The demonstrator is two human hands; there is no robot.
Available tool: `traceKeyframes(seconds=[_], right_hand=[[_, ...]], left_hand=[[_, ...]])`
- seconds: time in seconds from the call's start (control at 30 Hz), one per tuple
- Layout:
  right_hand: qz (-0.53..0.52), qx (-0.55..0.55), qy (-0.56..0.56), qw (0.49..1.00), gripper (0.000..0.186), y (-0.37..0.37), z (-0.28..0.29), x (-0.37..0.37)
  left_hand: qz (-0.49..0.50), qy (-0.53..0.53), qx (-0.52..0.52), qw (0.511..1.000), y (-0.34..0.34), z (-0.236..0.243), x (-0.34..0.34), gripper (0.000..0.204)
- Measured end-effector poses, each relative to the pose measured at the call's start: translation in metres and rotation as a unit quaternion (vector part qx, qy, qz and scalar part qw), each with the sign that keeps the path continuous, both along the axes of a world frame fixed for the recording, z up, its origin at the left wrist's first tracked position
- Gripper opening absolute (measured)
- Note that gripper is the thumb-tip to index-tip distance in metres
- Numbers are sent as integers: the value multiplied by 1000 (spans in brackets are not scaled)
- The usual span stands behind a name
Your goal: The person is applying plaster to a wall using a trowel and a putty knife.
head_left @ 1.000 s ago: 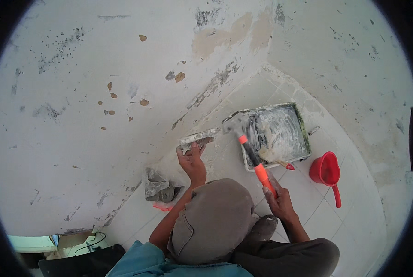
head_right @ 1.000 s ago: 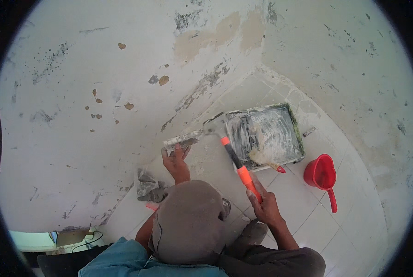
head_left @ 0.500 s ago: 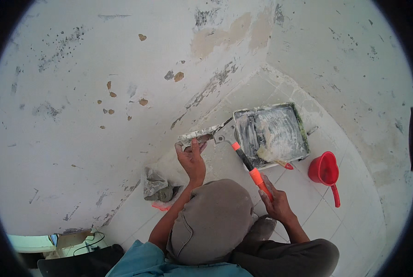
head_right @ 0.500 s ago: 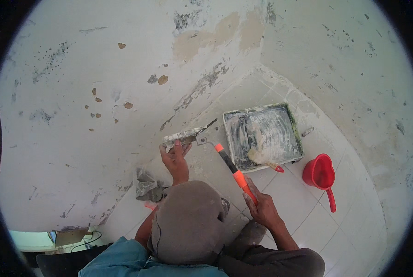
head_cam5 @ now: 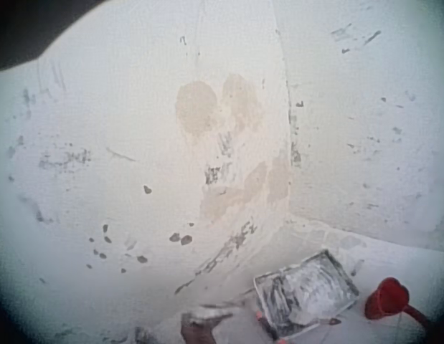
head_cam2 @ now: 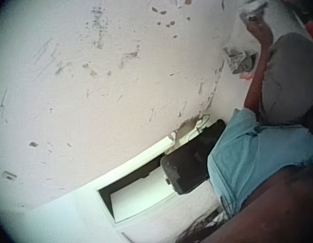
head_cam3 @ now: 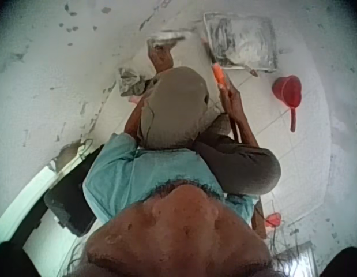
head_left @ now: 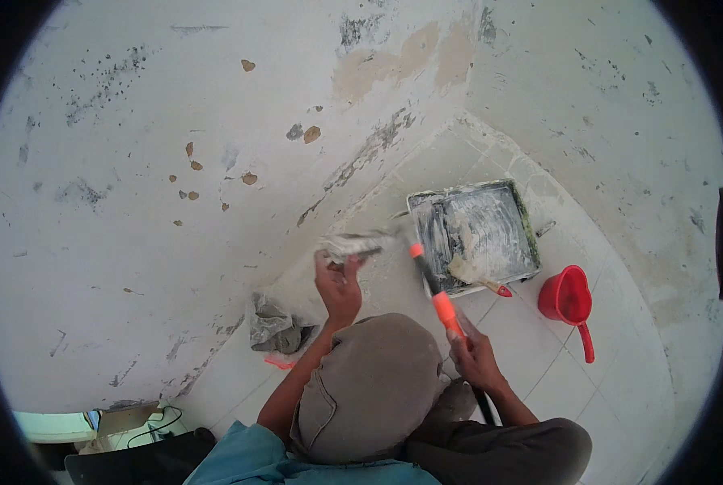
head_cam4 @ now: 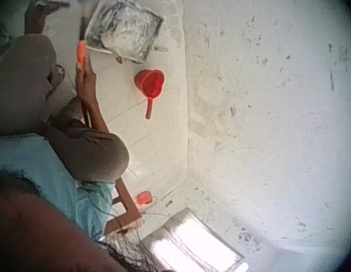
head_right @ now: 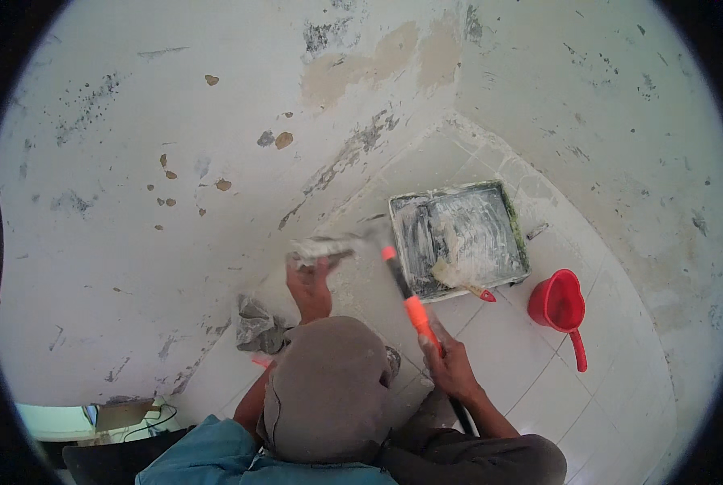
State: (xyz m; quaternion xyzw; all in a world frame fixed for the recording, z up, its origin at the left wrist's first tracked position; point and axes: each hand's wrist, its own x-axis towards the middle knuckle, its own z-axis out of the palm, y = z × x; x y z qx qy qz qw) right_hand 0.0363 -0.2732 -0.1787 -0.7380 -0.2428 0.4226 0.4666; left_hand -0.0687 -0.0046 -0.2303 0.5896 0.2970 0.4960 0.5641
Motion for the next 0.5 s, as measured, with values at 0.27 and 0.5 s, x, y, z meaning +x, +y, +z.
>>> traceKeyframes(seconds=[0.27, 0.5], right_hand=[[6, -18, -107, 994, 58, -6, 12, 17], [81, 11, -184, 979, 59, -8, 16, 15]], left_hand=[[-2, -29, -67, 997, 16, 14, 4, 19], [-24, -15, -71, 997, 13, 17, 6, 23]])
